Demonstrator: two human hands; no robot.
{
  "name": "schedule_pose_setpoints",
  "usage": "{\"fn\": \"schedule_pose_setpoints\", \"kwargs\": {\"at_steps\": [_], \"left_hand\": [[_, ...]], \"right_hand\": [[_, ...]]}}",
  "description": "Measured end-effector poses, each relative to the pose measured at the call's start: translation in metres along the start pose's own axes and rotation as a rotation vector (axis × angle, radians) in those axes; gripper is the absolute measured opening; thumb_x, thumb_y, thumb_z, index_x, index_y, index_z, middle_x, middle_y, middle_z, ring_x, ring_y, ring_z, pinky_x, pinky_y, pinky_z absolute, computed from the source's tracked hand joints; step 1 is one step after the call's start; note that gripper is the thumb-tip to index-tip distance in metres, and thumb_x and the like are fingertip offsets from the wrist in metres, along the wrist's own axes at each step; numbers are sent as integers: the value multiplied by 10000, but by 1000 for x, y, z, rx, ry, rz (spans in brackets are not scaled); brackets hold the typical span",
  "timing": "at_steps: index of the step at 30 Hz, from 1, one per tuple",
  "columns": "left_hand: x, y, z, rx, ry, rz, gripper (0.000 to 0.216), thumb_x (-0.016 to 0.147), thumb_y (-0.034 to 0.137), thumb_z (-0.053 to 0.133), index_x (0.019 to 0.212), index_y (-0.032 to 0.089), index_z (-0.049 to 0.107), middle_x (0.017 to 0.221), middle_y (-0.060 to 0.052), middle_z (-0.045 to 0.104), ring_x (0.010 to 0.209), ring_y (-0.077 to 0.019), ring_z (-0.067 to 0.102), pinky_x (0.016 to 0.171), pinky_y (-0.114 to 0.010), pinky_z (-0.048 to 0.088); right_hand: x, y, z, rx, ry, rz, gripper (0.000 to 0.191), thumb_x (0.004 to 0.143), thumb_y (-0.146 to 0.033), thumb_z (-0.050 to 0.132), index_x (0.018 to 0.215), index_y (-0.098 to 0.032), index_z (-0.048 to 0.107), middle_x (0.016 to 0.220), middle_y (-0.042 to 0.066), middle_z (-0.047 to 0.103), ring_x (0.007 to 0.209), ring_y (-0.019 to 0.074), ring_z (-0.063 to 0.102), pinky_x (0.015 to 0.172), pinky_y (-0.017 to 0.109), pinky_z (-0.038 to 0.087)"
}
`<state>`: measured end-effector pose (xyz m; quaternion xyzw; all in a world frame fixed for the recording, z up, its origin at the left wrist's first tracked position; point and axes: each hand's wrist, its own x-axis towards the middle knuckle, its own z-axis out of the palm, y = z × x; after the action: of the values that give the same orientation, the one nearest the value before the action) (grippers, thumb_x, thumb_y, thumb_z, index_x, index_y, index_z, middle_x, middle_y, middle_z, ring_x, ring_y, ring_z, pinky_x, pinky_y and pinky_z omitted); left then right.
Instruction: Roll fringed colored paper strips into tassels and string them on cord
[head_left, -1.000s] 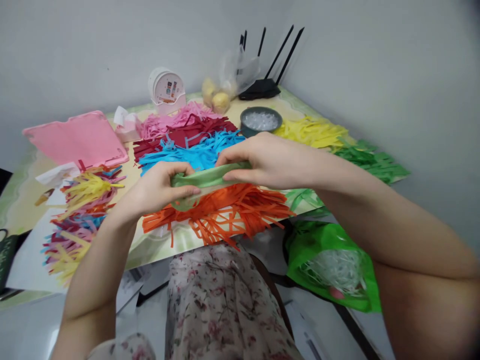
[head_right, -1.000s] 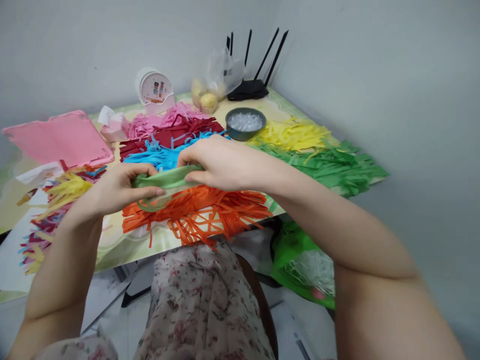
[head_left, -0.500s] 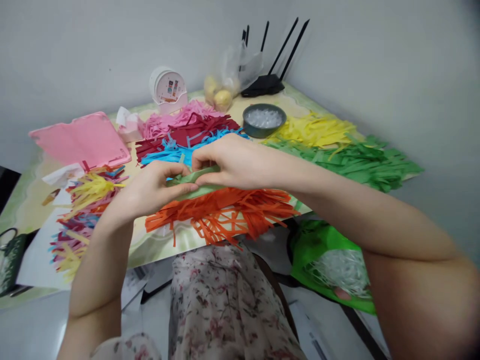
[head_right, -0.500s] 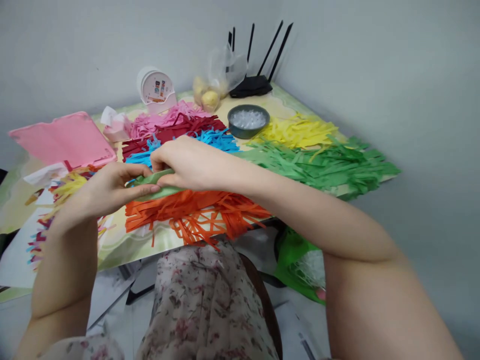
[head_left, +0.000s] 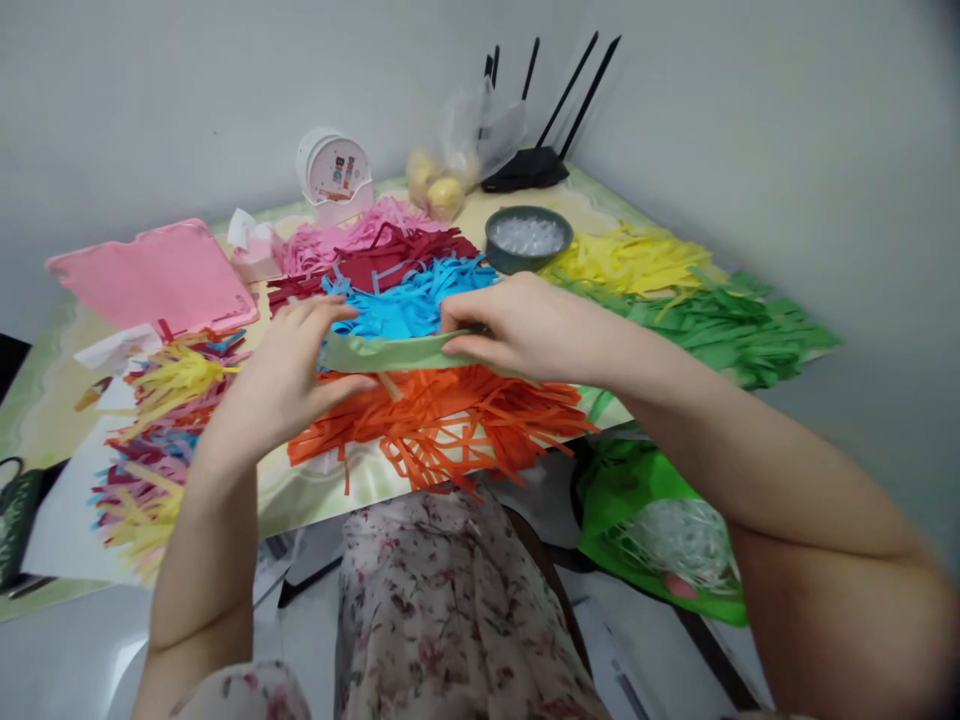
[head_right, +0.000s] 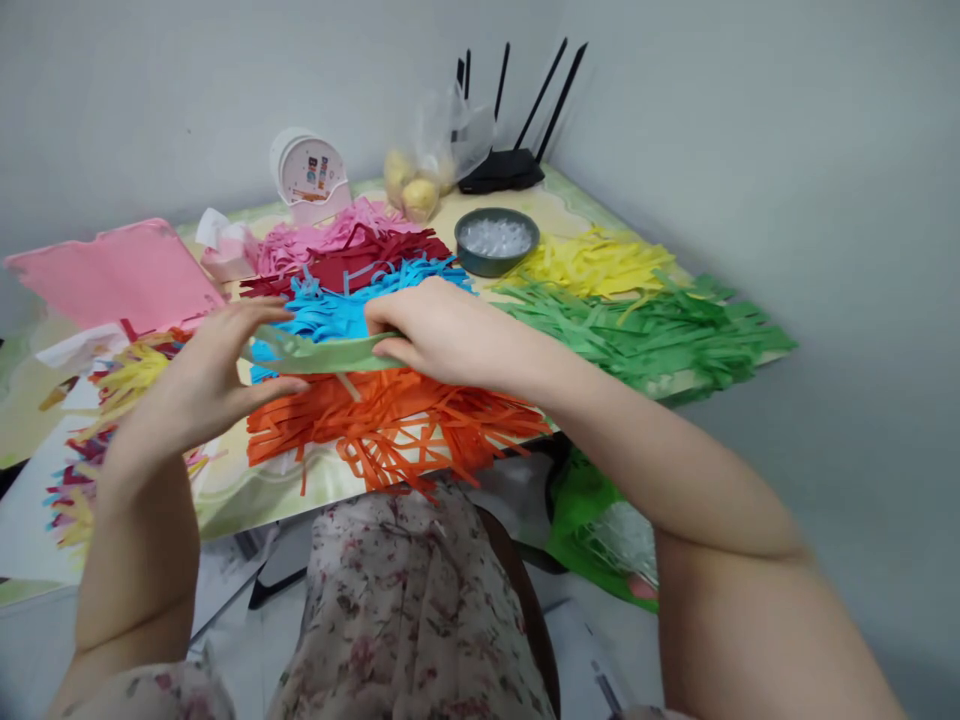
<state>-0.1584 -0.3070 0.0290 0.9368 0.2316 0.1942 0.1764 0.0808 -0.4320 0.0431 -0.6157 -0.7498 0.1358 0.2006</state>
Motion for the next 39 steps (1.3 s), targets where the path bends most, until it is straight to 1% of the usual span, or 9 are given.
{"fn": "schedule_pose_setpoints", "kwargs": {"at_steps": [2,5,7,15,20,24,30,34,39], "left_hand": [[4,9,9,-62,-24,40,316,856,465,692,1034,204,703,1088,-89,722,1042,-269,628,987,-407,459],[10,13,17,-186,-112,-13,265,911,408,612,799,182,692,757,-23,686,735,-182,600,778,-321,475],[11,10,17,-273,-138,-45,296,896,416,634,730,172,659,681,-2,637,648,-146,551,657,-278,437],[-3,4,13,-726,-97,-274,336,804,450,782,878,226,543,608,55,585,428,-111,532,430,-234,402],[-14,-1,23,-840,28,-284,276,833,425,765,970,211,657,609,35,605,458,-118,565,474,-250,474],[-23,-6,28,-870,93,-234,202,843,391,762,900,200,729,718,-23,661,578,-136,634,584,-274,536],[-31,-7,31,-858,125,-149,133,880,316,715,810,213,760,800,-51,671,648,-139,622,651,-291,538],[-31,-1,30,-733,153,-172,176,874,345,668,806,194,727,885,-69,674,695,-155,613,664,-307,533],[-28,10,28,-453,207,-202,237,835,386,722,759,204,590,842,-40,667,783,-172,609,731,-303,514]], "right_hand": [[0,-4,1,-38,-23,-15,102,881,-204,616,781,-192,636,628,-9,576,613,135,475,629,276,283],[0,-6,0,-7,-32,-37,99,896,-220,605,807,-191,639,651,-6,594,627,136,493,637,271,295],[0,-4,-2,57,-25,-47,95,892,-233,610,812,-186,630,682,-7,613,640,132,509,641,265,310],[-3,7,15,474,114,16,150,887,-317,645,861,-176,604,703,-25,624,578,109,519,593,250,362],[-9,8,34,600,307,4,167,883,-330,671,912,-165,685,862,25,704,648,122,581,602,250,421],[-15,11,46,699,338,-17,108,852,-207,629,892,-177,725,836,24,718,599,110,589,582,243,443],[-19,15,55,741,381,-81,207,718,-66,550,756,-186,714,812,26,730,741,143,646,695,254,496],[-17,13,54,647,370,-70,197,755,-114,540,799,-180,720,854,37,734,766,153,651,721,269,497],[-16,7,53,532,401,-99,187,889,-328,626,788,-187,697,844,47,739,802,175,667,784,298,507]]}}
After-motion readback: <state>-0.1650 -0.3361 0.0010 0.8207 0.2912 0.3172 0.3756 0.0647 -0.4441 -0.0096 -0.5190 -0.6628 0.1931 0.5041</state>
